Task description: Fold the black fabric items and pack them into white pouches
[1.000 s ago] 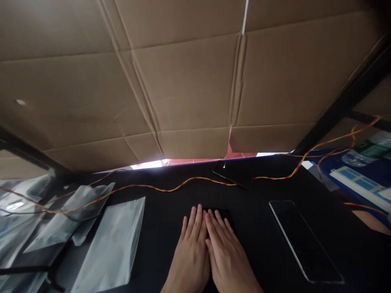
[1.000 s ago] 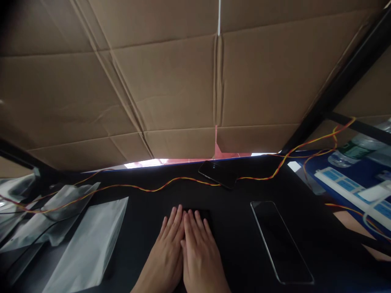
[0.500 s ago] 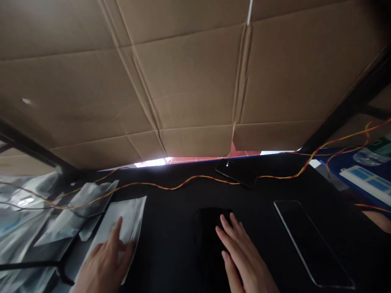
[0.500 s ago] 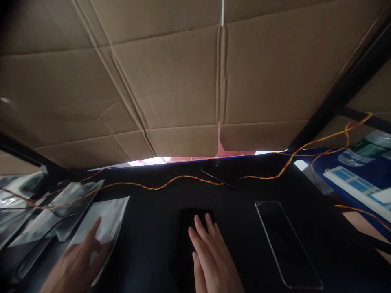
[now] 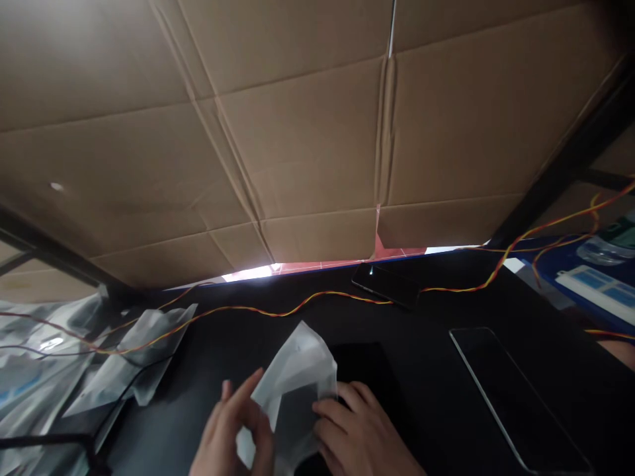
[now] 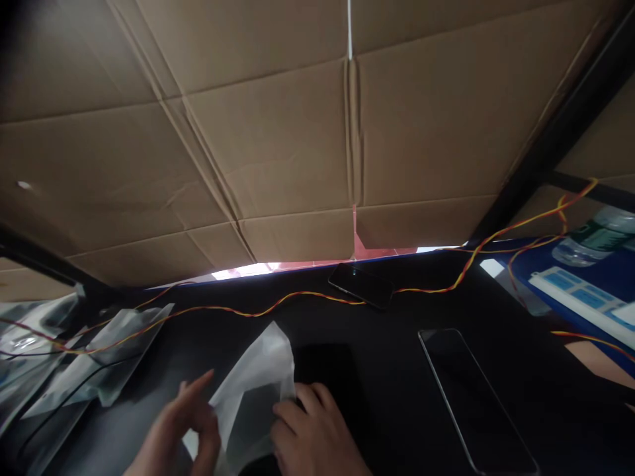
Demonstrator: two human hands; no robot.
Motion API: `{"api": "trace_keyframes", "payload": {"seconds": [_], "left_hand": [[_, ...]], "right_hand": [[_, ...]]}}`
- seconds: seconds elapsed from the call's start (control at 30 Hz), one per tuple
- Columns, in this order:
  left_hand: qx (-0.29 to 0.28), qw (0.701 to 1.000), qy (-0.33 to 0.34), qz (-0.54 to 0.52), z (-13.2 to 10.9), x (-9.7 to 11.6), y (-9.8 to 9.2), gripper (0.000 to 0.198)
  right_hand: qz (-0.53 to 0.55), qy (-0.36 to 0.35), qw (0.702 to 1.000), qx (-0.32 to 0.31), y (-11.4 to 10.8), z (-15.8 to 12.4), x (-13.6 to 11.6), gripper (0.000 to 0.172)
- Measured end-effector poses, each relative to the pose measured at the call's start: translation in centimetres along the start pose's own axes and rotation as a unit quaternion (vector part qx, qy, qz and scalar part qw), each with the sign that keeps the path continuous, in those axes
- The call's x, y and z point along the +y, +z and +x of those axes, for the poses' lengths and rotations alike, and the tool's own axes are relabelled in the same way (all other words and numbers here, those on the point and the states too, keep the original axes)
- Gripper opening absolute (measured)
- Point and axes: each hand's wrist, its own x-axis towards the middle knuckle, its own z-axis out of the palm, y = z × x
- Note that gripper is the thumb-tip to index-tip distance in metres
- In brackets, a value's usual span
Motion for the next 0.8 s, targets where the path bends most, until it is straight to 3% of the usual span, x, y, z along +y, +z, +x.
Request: {"api": "trace_keyframes", "payload": {"seconds": [0.03, 0.1, 0.17, 0.3, 0.43, 0.5, 0.63, 0.73, 0.8], "left_hand": [[0.016, 1.0, -0.004, 0.019, 0.4, -0.2, -0.2, 0.049], [0.029, 0.998, 0.037, 0.034, 1.1, -0.4, -0.3, 0.04], [0.021, 0.995, 0.097, 0.028, 1.5, -0.3, 0.0, 0.037], [0.007, 0.99, 0.138, 0.018, 1.5, -0.3, 1.1, 0.042], [-0.007, 0.991, 0.136, 0.019, 1.2, -0.6, 2.0, 0.041], [-0.01, 0.991, 0.134, 0.016, 1.2, -0.6, 2.2, 0.041], [-0.024, 0.993, 0.119, 0.007, 0.8, -0.3, 2.6, 0.046], [-0.023, 0.995, 0.099, 0.013, 0.2, 0.4, 2.8, 0.06], [-0.015, 0.996, 0.092, 0.005, -0.3, 1.0, 3.0, 0.071]], "right_hand": [[0.019, -0.007, 0.999, -0.031, -0.7, -0.3, 0.4, 0.008], [0.062, -0.021, 0.995, -0.07, -2.1, -1.0, 1.0, 0.017], [0.1, -0.005, 0.994, -0.053, -3.3, -1.7, 1.7, 0.026], [0.087, 0.165, 0.982, 0.041, -4.0, -2.0, 3.4, 0.042], [0.081, 0.336, 0.936, -0.066, -4.2, 0.6, 4.8, 0.069], [0.11, 0.361, 0.92, -0.108, -4.7, 2.0, 4.9, 0.056], [0.159, 0.39, 0.898, -0.13, -6.0, 3.2, 4.3, 0.027], [0.269, 0.406, 0.864, -0.128, -6.2, 2.9, 4.0, 0.027], [0.402, 0.424, 0.807, -0.083, -5.5, 2.9, 3.9, 0.037]]}}
